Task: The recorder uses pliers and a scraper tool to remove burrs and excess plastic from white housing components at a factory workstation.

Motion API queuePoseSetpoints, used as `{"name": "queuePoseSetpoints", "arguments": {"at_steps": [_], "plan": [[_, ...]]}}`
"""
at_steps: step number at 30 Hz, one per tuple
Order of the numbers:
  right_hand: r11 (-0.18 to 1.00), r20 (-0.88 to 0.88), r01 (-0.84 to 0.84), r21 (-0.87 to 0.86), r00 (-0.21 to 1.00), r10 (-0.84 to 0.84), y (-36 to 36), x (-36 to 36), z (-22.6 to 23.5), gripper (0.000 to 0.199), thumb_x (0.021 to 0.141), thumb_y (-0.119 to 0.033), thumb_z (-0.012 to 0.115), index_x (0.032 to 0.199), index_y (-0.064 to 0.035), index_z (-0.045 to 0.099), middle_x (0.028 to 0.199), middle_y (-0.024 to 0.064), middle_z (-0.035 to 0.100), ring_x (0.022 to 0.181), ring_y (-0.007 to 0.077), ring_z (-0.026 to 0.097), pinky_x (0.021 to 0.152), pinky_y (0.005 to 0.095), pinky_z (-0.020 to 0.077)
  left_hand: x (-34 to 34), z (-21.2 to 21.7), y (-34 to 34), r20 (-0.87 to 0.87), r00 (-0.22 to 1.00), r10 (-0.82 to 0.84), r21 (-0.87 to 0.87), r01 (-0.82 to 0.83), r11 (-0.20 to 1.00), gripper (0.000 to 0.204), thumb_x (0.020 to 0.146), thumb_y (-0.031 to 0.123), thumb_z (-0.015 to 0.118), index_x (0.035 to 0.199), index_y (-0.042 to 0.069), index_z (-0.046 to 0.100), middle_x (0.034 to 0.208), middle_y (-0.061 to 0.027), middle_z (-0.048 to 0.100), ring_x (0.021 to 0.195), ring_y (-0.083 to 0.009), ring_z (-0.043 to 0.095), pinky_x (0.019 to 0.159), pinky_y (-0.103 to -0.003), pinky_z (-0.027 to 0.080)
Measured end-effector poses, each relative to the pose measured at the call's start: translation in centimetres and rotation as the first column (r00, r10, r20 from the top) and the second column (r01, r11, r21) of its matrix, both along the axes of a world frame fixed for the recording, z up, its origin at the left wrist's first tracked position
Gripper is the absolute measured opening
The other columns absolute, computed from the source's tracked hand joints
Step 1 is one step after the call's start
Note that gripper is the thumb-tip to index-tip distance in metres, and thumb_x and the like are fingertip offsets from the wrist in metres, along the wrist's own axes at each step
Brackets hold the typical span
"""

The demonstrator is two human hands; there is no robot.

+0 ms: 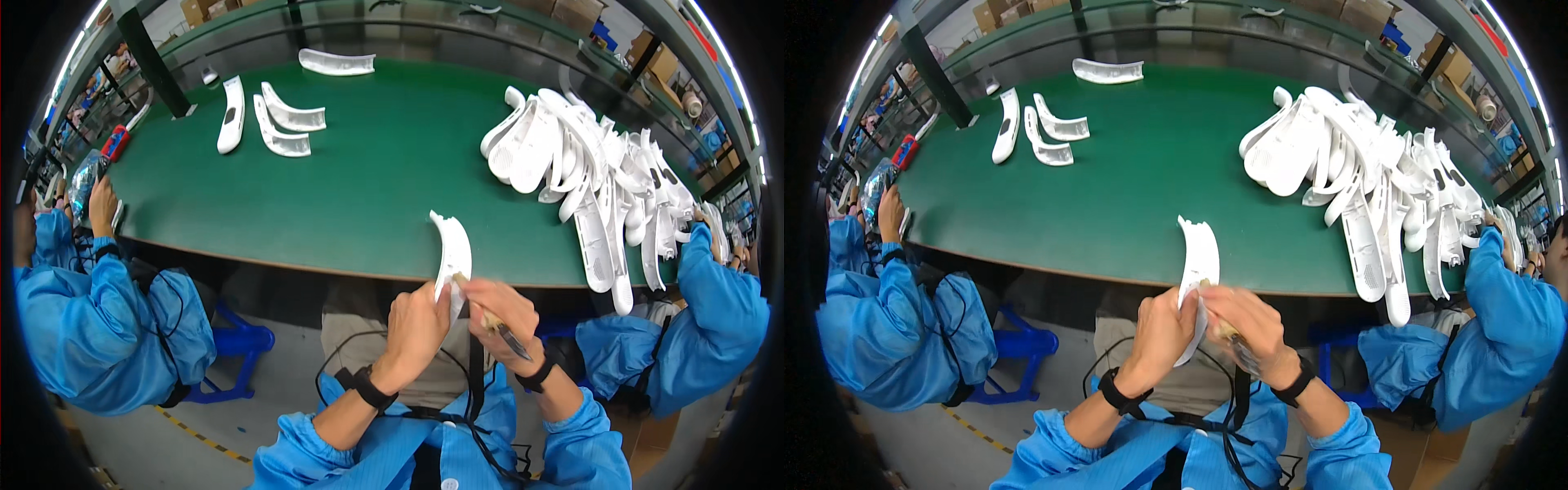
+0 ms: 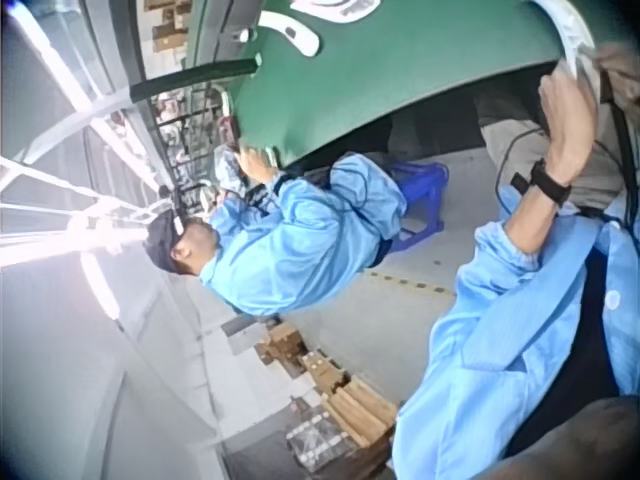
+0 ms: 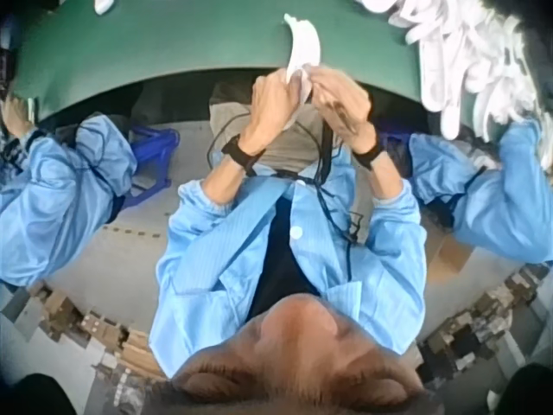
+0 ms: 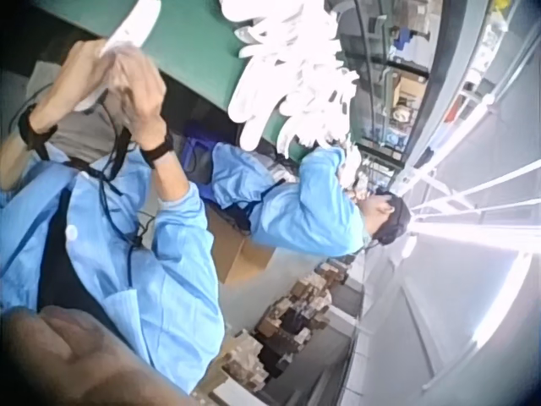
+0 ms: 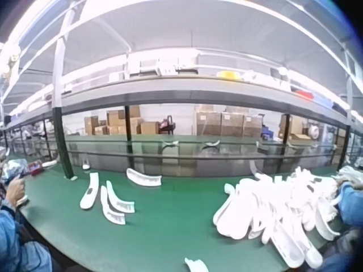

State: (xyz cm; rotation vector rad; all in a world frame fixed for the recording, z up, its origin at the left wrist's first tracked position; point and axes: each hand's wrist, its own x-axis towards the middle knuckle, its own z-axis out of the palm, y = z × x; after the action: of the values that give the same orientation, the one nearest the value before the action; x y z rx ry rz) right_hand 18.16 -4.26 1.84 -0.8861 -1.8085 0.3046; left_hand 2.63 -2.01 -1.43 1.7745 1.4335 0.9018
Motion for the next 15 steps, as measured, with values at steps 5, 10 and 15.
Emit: {"name": "queuePoseSetpoints", "arguments": {"at_steps": [5, 10, 15], "plan": [[0.998, -0.001, -0.045, -0.039, 0.999, 0.045, -0.8, 0.3, 0.7, 0.027, 0.076, 0.007, 0.07, 0.101, 0.0056, 0.061, 0.102, 0.0213, 0.067, 0.085, 0.0345, 0.068, 0.075, 0.0368, 0.0554, -0.1, 0.3, 0.3, -0.001, 1.0, 0.0, 0.035, 0.0, 0.999, 0.027, 0.096, 0.017, 0.054, 0.078, -0.003, 0.061, 0.067, -0.0268, 0.059, 0.063, -0.0469, 0.058, 0.056, -0.052, 0.046], [0.996, -0.085, 0.008, -0.091, 0.996, -0.015, -0.5, 0.2, 1.8, 0.016, 0.079, 0.007, 0.067, 0.095, 0.0051, 0.064, 0.094, 0.0185, 0.069, 0.086, 0.0333, 0.07, 0.076, 0.0378, 0.0561, 0.0, 0.7, 0.4, 0.021, 1.0, -0.01, -0.07, 0.011, 0.998, 0.026, 0.096, 0.018, 0.054, 0.082, -0.003, 0.063, 0.068, -0.0271, 0.059, 0.064, -0.0469, 0.058, 0.056, -0.052, 0.046], [0.975, -0.061, 0.027, -0.221, 0.997, -0.041, 0.0, 0.4, 1.1, 0.009, 0.084, 0.004, 0.063, 0.093, 0.002, 0.065, 0.092, 0.0147, 0.07, 0.08, 0.0312, 0.067, 0.074, 0.0376, 0.0547, 0.1, 0.2, 1.2, 0.041, 0.999, -0.015, 0.016, 0.014, 1.0, 0.026, 0.096, 0.019, 0.054, 0.085, -0.003, 0.064, 0.067, -0.0273, 0.058, 0.063, -0.0465, 0.058, 0.056, -0.051, 0.046]]}}
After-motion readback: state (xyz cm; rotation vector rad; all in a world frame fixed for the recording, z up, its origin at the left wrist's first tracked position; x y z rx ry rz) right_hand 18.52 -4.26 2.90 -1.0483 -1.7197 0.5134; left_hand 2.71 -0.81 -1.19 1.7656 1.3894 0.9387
